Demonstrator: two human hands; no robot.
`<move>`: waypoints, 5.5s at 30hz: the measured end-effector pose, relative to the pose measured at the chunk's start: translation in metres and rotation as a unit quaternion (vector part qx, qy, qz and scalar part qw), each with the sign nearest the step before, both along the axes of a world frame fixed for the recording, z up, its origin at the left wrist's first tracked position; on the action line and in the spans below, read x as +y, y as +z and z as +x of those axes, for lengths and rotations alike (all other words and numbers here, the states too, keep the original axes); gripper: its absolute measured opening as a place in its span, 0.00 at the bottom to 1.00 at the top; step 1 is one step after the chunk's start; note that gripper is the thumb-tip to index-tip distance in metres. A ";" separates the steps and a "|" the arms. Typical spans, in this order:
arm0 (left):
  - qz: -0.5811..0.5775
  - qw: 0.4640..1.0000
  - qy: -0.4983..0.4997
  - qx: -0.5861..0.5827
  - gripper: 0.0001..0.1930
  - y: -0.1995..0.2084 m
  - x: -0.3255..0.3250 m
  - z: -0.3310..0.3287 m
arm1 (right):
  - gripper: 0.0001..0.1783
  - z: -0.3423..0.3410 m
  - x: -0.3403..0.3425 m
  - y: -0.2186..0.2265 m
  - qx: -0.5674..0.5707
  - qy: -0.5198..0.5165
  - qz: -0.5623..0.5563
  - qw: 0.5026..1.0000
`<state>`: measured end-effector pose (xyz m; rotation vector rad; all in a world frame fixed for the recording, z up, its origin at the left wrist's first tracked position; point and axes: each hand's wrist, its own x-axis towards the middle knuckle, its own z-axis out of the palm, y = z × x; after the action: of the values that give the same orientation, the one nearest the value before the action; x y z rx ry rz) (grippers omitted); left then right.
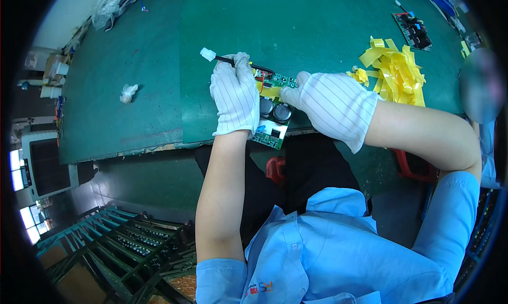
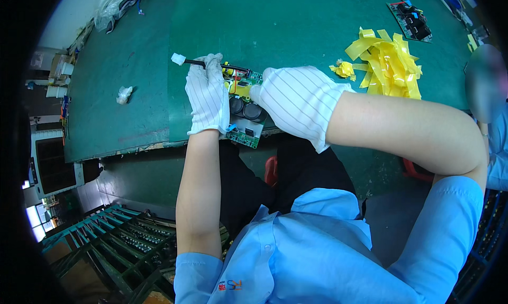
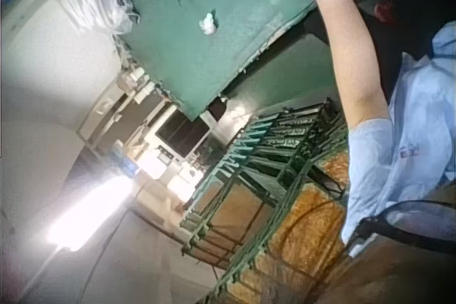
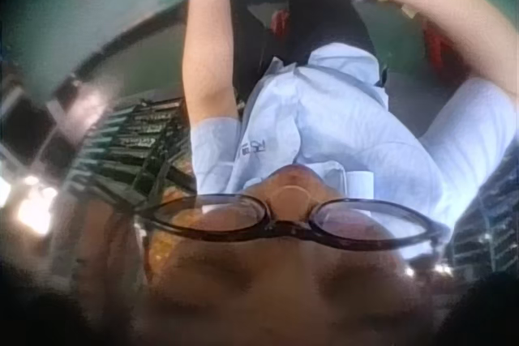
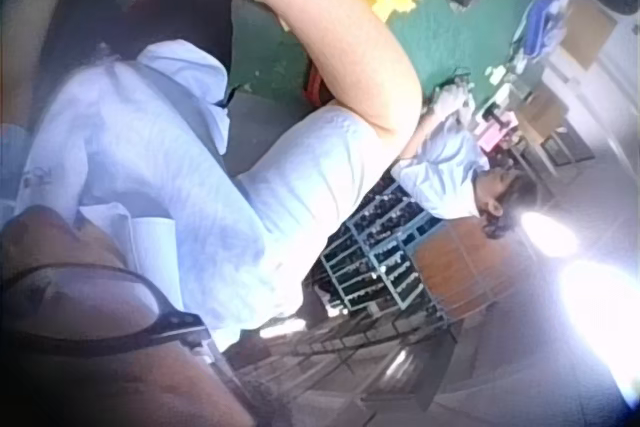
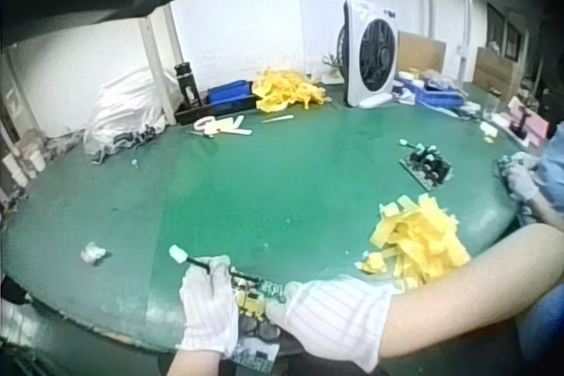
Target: Assembling electronic components and applying yellow adhesive tape to circuit boards.
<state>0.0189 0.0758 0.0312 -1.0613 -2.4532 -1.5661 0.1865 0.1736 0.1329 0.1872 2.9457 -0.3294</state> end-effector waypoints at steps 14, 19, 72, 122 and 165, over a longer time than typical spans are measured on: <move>-0.006 1.000 0.015 0.023 0.14 -0.005 0.002 0.003 | 0.21 0.036 0.001 0.020 0.022 -0.032 0.043 0.998; -0.029 0.999 0.018 0.012 0.16 0.011 0.001 0.005 | 0.25 0.090 0.044 0.036 0.092 -0.103 0.156 0.978; 0.324 0.600 -0.181 -0.708 0.36 0.009 -0.061 0.013 | 0.15 -0.023 -0.062 -0.096 0.447 -0.159 -0.210 0.855; 0.312 0.642 -0.110 -0.692 0.32 0.016 -0.061 0.016 | 0.19 0.101 0.043 -0.045 0.260 -0.340 0.044 0.903; 0.396 0.446 -0.332 -0.731 0.38 -0.015 -0.066 0.012 | 0.11 -0.037 -0.082 -0.059 0.471 -0.161 -0.185 0.848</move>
<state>0.0311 0.0097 0.0165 -0.2097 -0.3083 -4.4152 0.1491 0.0912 0.0744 0.6239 3.6606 -1.3799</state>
